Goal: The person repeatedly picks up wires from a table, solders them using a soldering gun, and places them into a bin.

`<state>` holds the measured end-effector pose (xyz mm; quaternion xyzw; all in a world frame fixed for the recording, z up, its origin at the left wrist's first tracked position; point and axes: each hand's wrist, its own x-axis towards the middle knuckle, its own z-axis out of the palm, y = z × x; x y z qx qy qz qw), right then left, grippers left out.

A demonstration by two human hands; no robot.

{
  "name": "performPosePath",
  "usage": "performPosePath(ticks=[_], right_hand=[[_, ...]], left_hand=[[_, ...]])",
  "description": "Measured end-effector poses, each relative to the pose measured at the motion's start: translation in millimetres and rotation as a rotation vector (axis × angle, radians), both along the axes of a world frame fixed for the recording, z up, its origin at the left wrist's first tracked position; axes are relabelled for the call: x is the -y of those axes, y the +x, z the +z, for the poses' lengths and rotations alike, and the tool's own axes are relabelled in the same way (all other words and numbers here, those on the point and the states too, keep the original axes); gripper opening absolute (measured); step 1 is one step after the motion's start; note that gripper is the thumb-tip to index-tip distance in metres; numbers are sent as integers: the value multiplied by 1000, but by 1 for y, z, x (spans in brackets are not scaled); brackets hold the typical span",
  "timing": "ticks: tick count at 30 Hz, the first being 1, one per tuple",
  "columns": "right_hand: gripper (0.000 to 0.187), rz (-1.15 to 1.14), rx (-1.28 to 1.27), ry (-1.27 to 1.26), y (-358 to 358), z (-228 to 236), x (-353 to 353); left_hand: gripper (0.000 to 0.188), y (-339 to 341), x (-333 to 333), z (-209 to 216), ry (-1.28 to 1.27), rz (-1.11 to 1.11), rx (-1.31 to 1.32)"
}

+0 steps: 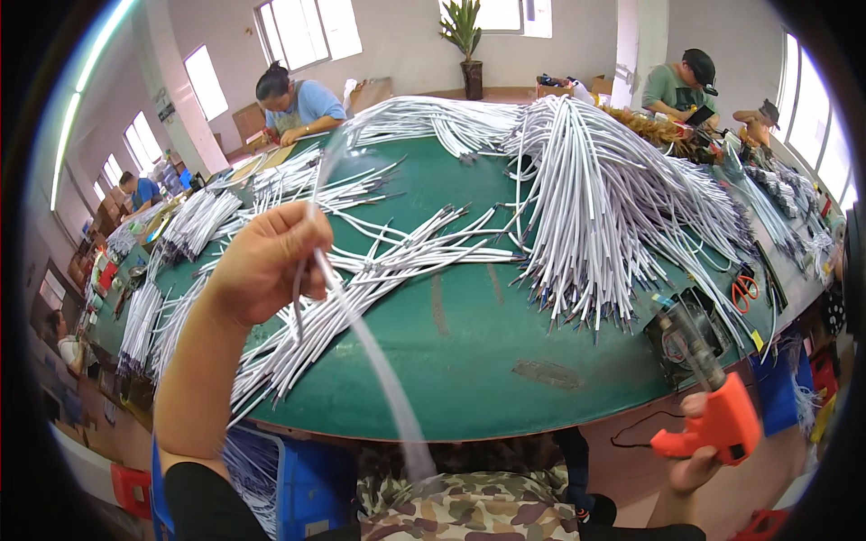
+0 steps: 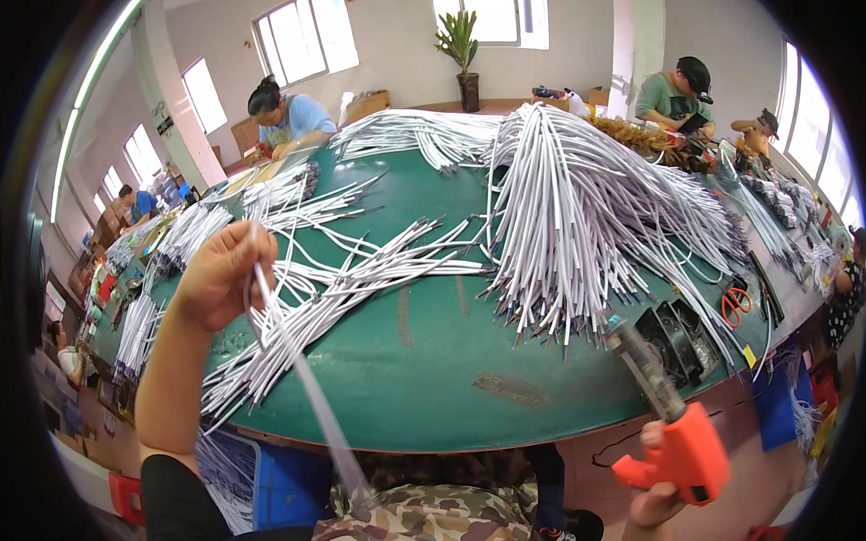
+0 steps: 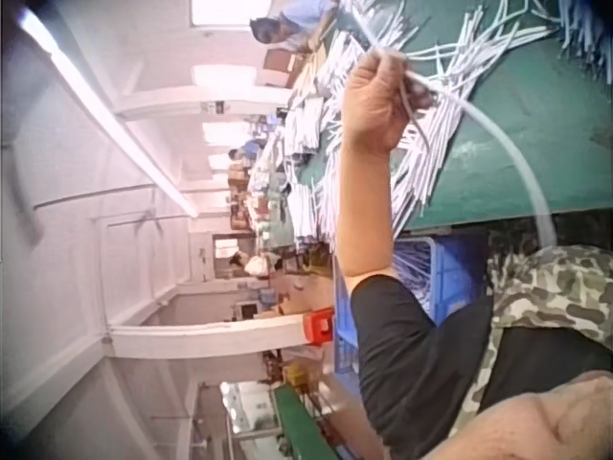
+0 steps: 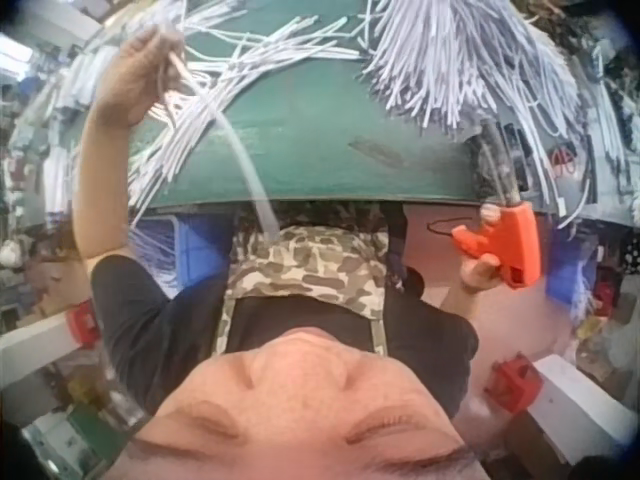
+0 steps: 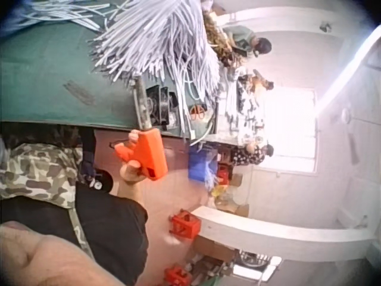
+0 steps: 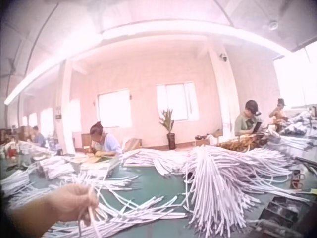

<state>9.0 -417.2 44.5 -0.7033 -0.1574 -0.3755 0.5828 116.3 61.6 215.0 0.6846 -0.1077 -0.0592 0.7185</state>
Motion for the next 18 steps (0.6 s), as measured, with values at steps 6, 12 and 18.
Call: performPosePath(ticks=[6,12,18], right_hand=[[74,154,24,221,14,59,-20],[78,694,-363,352,22,20,-121],[64,844,-440,526,60,-43,-207]], left_hand=[[13,-23,58,-105,-613,356,-59],[11,-59,145,-216,-840,459,-485],[20,-67,126,-230,-754,317,-511]])
